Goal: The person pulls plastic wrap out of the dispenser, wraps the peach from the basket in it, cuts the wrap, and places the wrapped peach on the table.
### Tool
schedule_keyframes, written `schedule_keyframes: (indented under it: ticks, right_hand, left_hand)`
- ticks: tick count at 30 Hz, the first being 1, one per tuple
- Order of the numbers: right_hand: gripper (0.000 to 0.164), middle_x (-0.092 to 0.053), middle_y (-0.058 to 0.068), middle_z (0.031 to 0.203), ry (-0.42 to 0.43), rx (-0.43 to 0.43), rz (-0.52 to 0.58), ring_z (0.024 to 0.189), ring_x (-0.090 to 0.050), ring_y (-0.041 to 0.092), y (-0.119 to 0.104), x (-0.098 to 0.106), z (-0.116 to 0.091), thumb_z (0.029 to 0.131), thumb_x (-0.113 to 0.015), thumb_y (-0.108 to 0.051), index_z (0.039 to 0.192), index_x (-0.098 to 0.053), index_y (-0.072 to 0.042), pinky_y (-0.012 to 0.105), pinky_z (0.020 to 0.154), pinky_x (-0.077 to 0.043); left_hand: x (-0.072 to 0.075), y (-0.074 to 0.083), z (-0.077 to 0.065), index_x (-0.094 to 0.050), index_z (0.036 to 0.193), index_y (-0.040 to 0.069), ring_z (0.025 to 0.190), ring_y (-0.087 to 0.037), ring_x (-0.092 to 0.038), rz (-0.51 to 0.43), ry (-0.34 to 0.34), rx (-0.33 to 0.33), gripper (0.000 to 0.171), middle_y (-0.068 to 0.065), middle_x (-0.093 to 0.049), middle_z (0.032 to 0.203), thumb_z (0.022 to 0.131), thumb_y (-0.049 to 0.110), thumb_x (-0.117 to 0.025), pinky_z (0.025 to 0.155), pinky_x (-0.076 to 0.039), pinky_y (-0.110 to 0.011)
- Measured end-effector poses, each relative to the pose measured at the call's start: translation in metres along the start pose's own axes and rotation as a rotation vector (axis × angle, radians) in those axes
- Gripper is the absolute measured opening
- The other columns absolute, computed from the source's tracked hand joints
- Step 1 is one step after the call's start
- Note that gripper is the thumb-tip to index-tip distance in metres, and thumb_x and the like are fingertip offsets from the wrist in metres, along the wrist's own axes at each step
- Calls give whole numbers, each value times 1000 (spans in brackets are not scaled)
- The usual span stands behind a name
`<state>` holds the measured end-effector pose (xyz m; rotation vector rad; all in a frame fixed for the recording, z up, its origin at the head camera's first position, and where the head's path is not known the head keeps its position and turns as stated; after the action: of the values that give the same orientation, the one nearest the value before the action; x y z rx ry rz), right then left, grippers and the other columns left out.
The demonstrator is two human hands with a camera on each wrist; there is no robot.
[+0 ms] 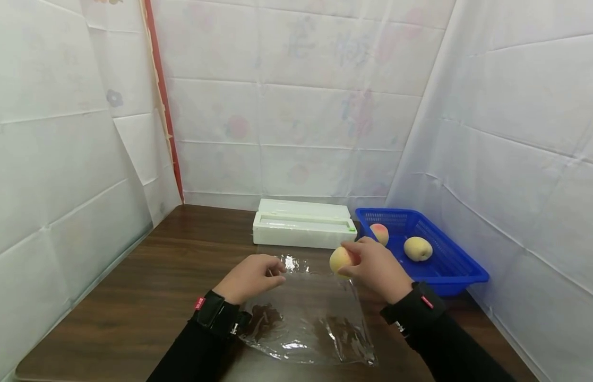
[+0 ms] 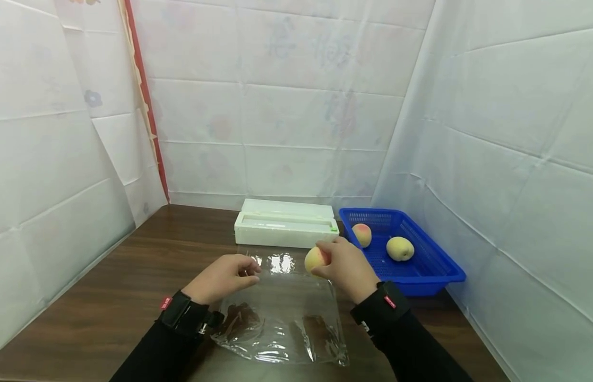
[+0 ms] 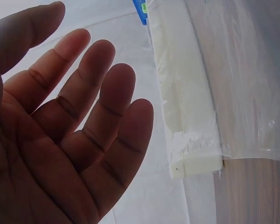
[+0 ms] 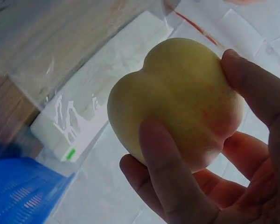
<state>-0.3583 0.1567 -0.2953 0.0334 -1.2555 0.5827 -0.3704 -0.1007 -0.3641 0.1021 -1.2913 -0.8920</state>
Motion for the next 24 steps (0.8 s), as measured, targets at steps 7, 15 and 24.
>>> schedule_keyframes:
  ticks: [7, 15, 24]
  right_hand:
    - [48, -61, -4, 94, -5, 7, 11, 87, -53, 14, -8, -11, -2, 86, -89, -40, 129, -75, -23, 30, 74, -43]
    - [51, -67, -4, 102, -18, -14, 52, 87, -56, 13, -19, -22, -1, 85, -88, -48, 130, -76, -26, 31, 75, -46]
    - [45, -63, -6, 95, -55, -30, 86, 83, -54, 13, -28, -38, -4, 85, -89, -47, 125, -77, -29, 31, 73, -45]
  left_hand:
    - [0, -2, 1, -78, 110, 23, 88, -5, -64, -5, -2, 1, 12, 12, -73, 95, 98, 24, -77, 78, -54, -30]
    - [0, -4, 2, -78, 110, 23, 89, -6, -65, 2, 5, -2, 12, 13, -73, 95, 98, 25, -76, 79, -54, -32]
    - [1, -4, 3, -77, 110, 23, 90, -5, -65, -11, -2, 1, 12, 13, -73, 97, 98, 25, -76, 78, -55, -31]
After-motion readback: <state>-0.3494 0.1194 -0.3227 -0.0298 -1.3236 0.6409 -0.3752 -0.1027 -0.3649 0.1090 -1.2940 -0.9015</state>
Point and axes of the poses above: each hand's wrist, its own z-axis towards the middle knuckle, its own x-axis out of the back of the hand, y = z × x, the point moved 8 cm from there along z, towards the middle knuckle
